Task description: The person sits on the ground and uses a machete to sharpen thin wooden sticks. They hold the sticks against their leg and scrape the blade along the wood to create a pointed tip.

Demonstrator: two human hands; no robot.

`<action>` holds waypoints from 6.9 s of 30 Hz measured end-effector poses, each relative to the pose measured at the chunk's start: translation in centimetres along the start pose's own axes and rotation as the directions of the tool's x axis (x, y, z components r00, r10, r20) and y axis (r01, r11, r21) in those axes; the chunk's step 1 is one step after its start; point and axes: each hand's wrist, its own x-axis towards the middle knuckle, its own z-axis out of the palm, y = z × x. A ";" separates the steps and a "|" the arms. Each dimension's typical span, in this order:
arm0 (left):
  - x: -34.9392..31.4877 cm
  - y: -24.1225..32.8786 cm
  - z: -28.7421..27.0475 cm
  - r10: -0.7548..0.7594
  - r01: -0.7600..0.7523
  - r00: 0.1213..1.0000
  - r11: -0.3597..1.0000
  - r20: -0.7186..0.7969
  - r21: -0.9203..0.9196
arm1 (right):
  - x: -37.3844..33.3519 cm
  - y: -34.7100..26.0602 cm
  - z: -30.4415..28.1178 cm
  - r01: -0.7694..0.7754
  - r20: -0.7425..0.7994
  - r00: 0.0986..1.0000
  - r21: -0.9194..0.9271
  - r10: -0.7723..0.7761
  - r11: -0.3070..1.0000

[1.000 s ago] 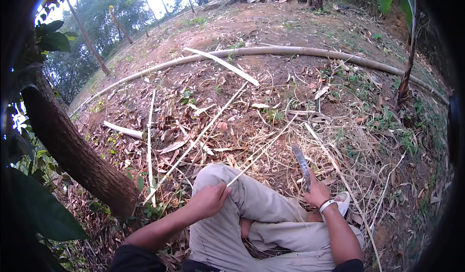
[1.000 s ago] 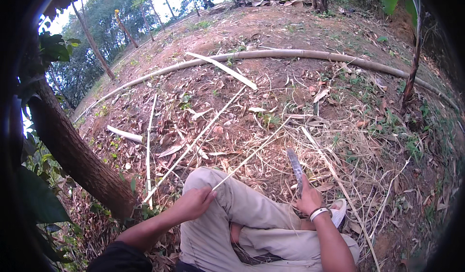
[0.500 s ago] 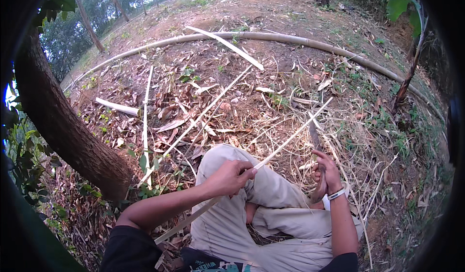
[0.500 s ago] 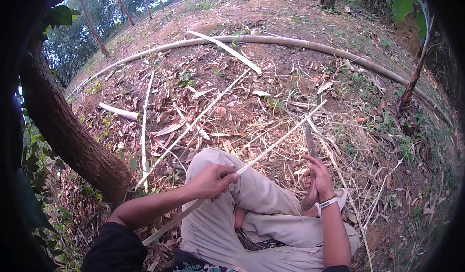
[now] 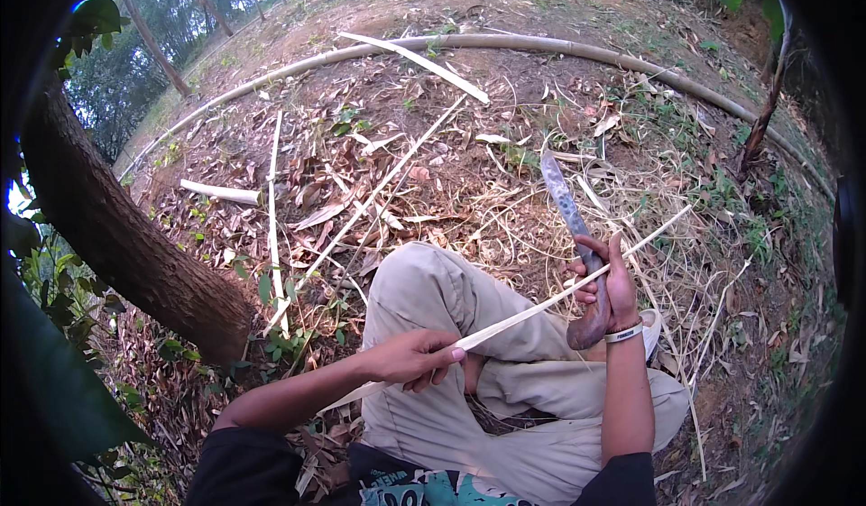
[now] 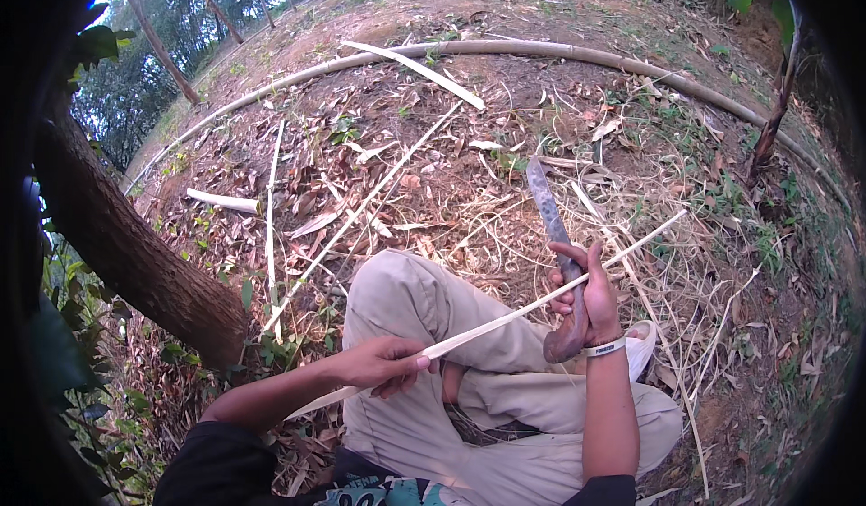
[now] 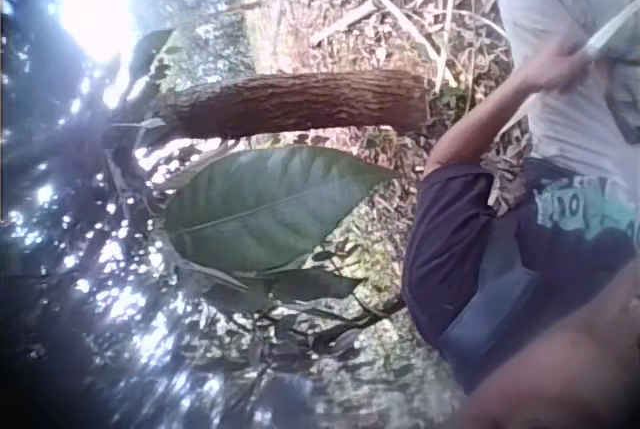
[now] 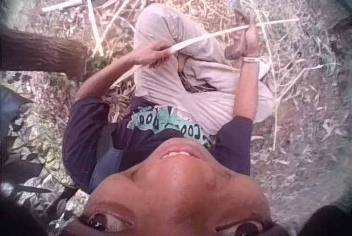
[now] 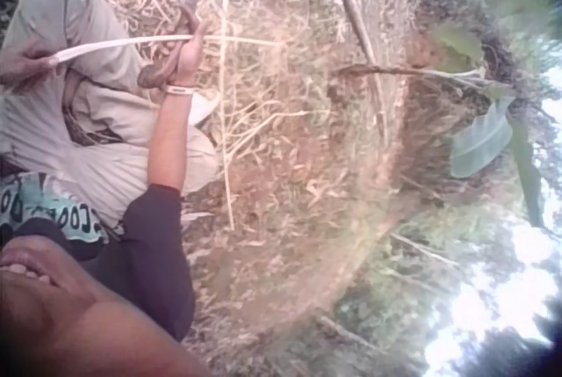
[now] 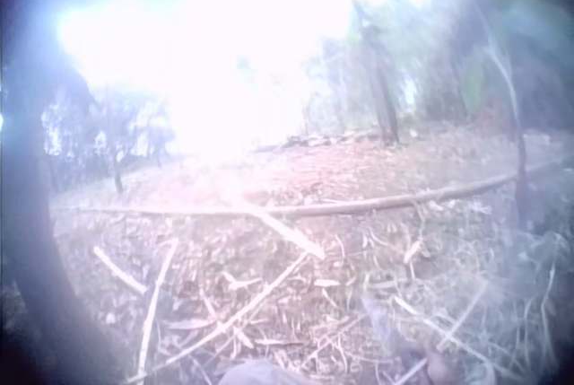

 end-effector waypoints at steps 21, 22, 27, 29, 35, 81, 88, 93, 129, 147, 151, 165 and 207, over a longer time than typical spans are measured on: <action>-0.8 -0.2 -2.4 0.080 -0.187 0.852 0.970 -0.518 -0.157 | -0.4 2.7 -5.8 0.025 -0.261 0.913 -0.731 -0.313 0.682; -1.4 -0.3 -2.6 0.067 -0.185 0.850 0.967 -0.523 -0.176 | -0.1 2.9 -4.3 -0.007 -0.311 0.905 -0.695 -0.291 0.719; -1.2 -1.3 -3.2 0.109 -0.295 0.903 0.861 -0.416 -0.414 | -1.2 3.4 -1.3 0.128 -0.281 0.871 -0.662 -0.403 0.738; -1.1 -1.7 -3.2 0.118 -0.318 0.905 0.824 -0.408 -0.468 | -1.2 3.4 -1.1 0.172 -0.216 0.857 -0.737 -0.469 0.653; -0.8 -1.9 -2.4 0.114 -0.283 0.839 0.926 -0.532 -0.249 | -1.8 3.4 -0.7 0.304 -0.036 0.794 -0.842 -0.607 0.447; -2.0 -1.4 -2.4 -0.046 -0.236 0.878 0.824 -0.476 -0.516 | -1.6 4.5 2.2 0.083 -0.001 0.916 -0.978 -0.402 0.191; -0.3 -1.6 -3.1 -0.082 -0.220 0.851 0.842 -0.519 -0.493 | 0.5 7.9 10.3 0.241 0.257 0.911 -0.966 -0.323 -0.089; 0.4 -2.1 -2.3 -0.124 -0.263 0.789 0.818 -0.602 -0.512 | 0.8 11.4 11.0 0.267 0.342 0.880 -0.930 -0.330 -0.252; 1.7 -1.2 -0.4 -0.004 -0.315 0.668 0.905 -0.744 -0.287 | -0.8 -0.3 -6.1 -0.341 -0.234 0.902 -0.901 -0.364 -0.267; -0.6 -2.1 -2.1 0.317 -0.210 0.559 0.948 -0.766 0.239 | 0.7 2.8 -6.3 -0.481 -0.373 0.866 -0.801 -0.333 -0.355; -2.0 -1.1 -3.3 0.111 -0.307 0.770 0.927 -0.629 -0.213 | 0.8 1.5 -7.5 -0.444 -0.344 0.858 -0.870 -0.381 -0.215; 0.0 -0.6 -2.1 0.585 -0.011 0.403 0.772 -0.704 0.636 | 1.6 2.2 -7.5 -0.363 -0.285 0.861 -0.925 -0.422 -0.116; 19.9 34.7 12.0 0.837 -0.289 -0.240 -0.545 0.491 0.787 | 0.6 3.0 -9.2 -0.335 -0.296 0.934 -0.922 -0.203 -0.197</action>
